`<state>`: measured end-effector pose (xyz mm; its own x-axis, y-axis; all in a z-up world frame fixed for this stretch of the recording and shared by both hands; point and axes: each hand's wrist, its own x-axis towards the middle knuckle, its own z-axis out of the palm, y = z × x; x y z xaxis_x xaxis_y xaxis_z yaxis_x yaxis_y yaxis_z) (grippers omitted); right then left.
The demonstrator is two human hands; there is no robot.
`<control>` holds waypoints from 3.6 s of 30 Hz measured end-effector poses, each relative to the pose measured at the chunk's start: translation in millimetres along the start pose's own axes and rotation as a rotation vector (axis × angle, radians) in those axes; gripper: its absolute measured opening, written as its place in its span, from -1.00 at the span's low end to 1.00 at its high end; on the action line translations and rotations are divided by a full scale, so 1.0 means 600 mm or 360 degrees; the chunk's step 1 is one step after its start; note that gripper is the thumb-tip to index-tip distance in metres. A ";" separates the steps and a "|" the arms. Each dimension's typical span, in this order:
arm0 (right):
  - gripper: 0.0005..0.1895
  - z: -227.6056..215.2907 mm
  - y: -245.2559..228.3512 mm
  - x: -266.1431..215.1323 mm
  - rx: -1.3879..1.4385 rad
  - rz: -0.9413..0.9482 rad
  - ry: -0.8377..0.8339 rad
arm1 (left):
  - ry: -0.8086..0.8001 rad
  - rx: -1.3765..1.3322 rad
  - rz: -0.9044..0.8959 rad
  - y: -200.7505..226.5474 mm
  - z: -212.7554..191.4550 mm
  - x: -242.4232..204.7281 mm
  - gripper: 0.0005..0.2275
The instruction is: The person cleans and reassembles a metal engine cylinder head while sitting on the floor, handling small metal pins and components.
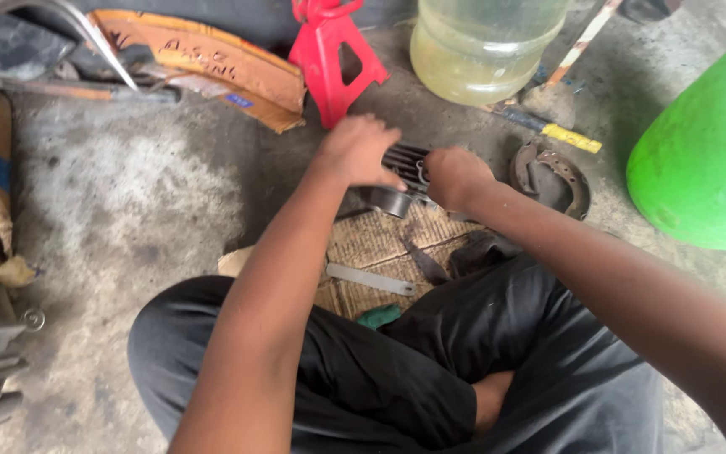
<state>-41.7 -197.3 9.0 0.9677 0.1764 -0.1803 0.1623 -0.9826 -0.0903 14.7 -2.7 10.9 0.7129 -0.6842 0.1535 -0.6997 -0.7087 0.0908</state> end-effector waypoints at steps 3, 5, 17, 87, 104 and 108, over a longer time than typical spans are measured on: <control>-0.78 0.011 0.040 0.019 -0.0184 0.0051 0.0151 | -0.0051 0.0163 -0.0205 0.063 0.032 -0.003 -0.34; -0.77 0.012 0.052 0.056 -0.0167 0.0118 0.0170 | 0.0243 0.0145 -0.0522 0.105 0.055 0.019 -0.47; -0.71 0.047 0.092 0.208 0.0562 0.0306 0.0159 | -0.0277 -0.0152 -0.1458 0.153 0.053 0.112 -0.74; -0.56 -0.040 -0.137 0.226 0.0028 -0.0113 -0.0434 | 0.1166 -0.1706 -0.2449 0.066 0.111 -0.006 -0.52; -0.69 -0.086 0.108 0.196 0.0131 -0.0451 -0.0870 | 0.0915 -0.0852 -0.0840 0.151 0.078 0.007 -0.19; -0.68 -0.079 0.119 0.182 0.0095 -0.0502 -0.0559 | 0.0843 -0.0845 -0.0789 0.153 0.071 0.008 -0.21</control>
<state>84.4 -250.8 29.2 0.7474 0.4847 -0.4544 0.4164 -0.8746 -0.2482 -43.9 -78.3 -21.7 0.9158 -0.0584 0.3974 -0.3402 -0.6386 0.6902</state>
